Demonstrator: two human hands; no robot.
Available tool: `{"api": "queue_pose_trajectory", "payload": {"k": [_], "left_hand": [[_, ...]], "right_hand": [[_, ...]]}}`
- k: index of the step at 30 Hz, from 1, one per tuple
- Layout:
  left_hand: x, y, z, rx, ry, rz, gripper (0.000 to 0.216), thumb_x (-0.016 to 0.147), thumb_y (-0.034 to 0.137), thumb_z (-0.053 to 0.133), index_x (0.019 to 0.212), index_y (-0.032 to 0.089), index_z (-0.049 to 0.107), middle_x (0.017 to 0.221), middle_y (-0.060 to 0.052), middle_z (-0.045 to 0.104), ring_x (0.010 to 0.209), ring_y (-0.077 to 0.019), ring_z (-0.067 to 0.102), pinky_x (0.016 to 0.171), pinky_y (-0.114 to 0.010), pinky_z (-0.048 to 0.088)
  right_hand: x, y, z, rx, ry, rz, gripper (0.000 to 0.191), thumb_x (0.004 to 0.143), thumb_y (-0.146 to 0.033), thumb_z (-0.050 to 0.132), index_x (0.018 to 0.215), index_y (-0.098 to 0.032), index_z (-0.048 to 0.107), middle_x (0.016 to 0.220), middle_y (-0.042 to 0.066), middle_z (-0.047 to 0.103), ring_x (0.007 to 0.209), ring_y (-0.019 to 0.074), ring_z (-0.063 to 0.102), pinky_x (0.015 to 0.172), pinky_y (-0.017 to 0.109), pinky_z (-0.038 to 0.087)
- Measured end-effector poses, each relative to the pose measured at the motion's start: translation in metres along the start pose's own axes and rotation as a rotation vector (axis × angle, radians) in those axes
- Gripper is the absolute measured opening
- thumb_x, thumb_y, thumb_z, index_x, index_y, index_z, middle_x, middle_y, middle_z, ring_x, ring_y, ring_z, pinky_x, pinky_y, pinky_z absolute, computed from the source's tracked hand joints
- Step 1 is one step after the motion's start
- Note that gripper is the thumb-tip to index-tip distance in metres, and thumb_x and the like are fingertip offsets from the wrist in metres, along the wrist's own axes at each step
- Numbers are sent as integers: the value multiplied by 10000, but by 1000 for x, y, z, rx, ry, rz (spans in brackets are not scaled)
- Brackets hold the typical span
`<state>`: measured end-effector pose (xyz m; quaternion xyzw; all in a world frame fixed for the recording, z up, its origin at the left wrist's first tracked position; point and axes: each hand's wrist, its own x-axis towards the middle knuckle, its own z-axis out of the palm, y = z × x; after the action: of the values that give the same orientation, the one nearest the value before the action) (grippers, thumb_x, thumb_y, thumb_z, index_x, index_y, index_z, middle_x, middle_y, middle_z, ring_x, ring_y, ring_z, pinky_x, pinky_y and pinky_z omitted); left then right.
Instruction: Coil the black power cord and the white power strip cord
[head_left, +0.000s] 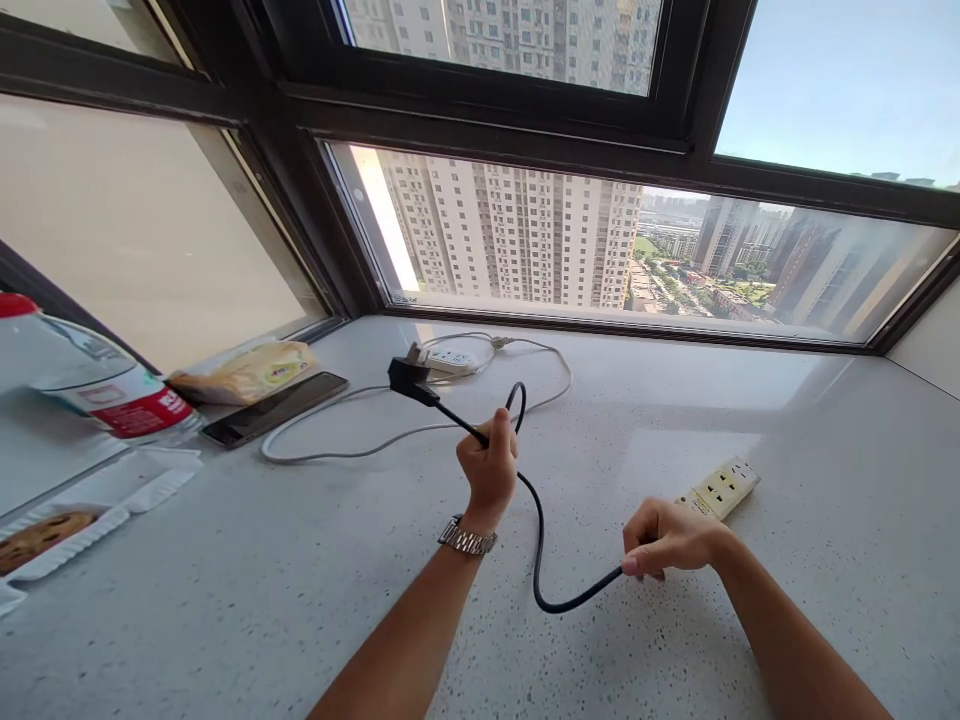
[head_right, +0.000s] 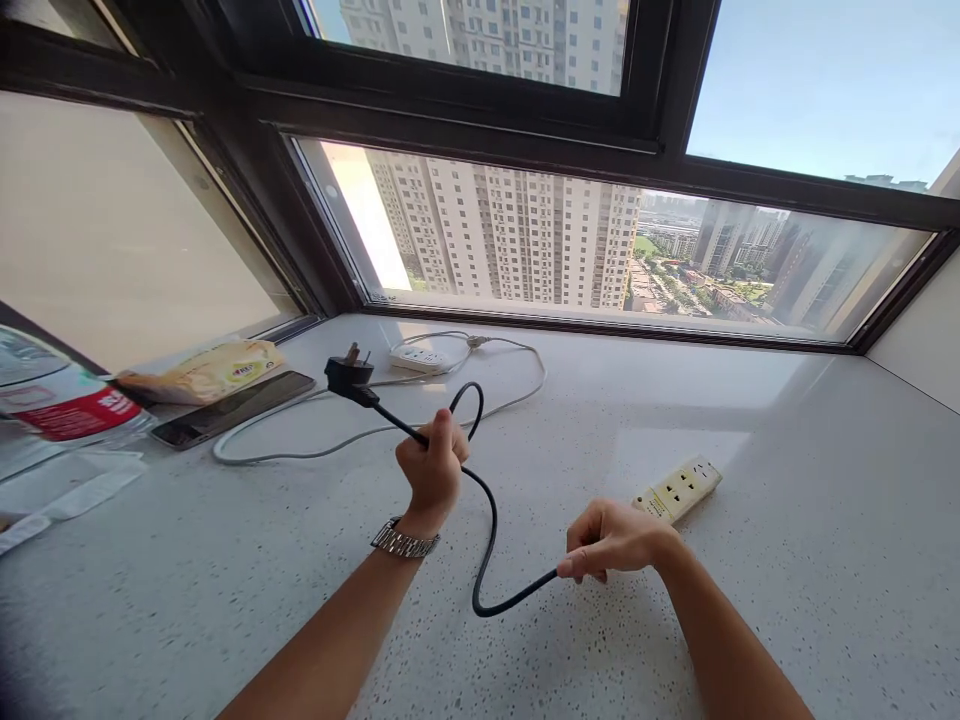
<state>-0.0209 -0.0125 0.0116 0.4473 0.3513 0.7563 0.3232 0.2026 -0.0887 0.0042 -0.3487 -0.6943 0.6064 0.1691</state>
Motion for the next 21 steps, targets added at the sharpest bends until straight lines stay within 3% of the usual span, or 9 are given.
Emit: {"api": "queue_pose_trajectory", "payload": {"k": [2, 4, 8, 11, 16, 21], "left_hand": [[4, 7, 0, -132, 99, -10, 590, 788, 433, 606, 404, 183, 233, 382, 70, 189, 349, -44, 187, 395, -223, 128], [7, 14, 0, -254, 135, -44, 587, 776, 443, 603, 418, 185, 215, 375, 80, 160, 334, -39, 156, 385, -214, 117], [8, 22, -4, -403, 56, -155, 543, 763, 436, 583, 428, 180, 240, 358, 81, 156, 318, -41, 150, 368, -208, 145], [7, 26, -8, -467, -78, -268, 546, 727, 458, 592, 425, 177, 235, 358, 75, 149, 315, -45, 157, 360, -215, 166], [2, 25, -9, -505, -359, -474, 574, 709, 510, 590, 428, 181, 213, 367, 73, 127, 318, -48, 150, 357, -217, 179], [-13, 13, 1, -443, -685, -572, 656, 660, 585, 655, 413, 179, 203, 351, 80, 142, 321, -31, 143, 358, -206, 151]], "right_hand": [[-1, -1, 4, -119, -102, 97, 357, 717, -483, 683, 594, -149, 657, 478, -18, 534, 406, 85, 457, 386, 180, 315], [2, 2, 7, -266, -34, 142, 321, 713, -430, 697, 552, -157, 648, 429, -34, 499, 377, 77, 417, 365, 177, 266], [12, 18, 1, -633, 448, 180, 285, 703, -291, 710, 475, -177, 584, 449, -26, 505, 423, 85, 375, 411, 211, 192], [18, 28, -8, -729, 789, 235, 305, 740, -321, 675, 494, -191, 551, 508, 12, 548, 455, 115, 397, 436, 235, 184], [21, 35, -23, -479, 1149, 122, 441, 791, -538, 548, 515, -202, 474, 448, -6, 437, 409, 117, 353, 420, 251, 208], [21, 31, -31, 166, 1322, -38, 474, 672, -643, 617, 604, -195, 476, 460, -81, 311, 347, 70, 291, 351, 228, 210]]}}
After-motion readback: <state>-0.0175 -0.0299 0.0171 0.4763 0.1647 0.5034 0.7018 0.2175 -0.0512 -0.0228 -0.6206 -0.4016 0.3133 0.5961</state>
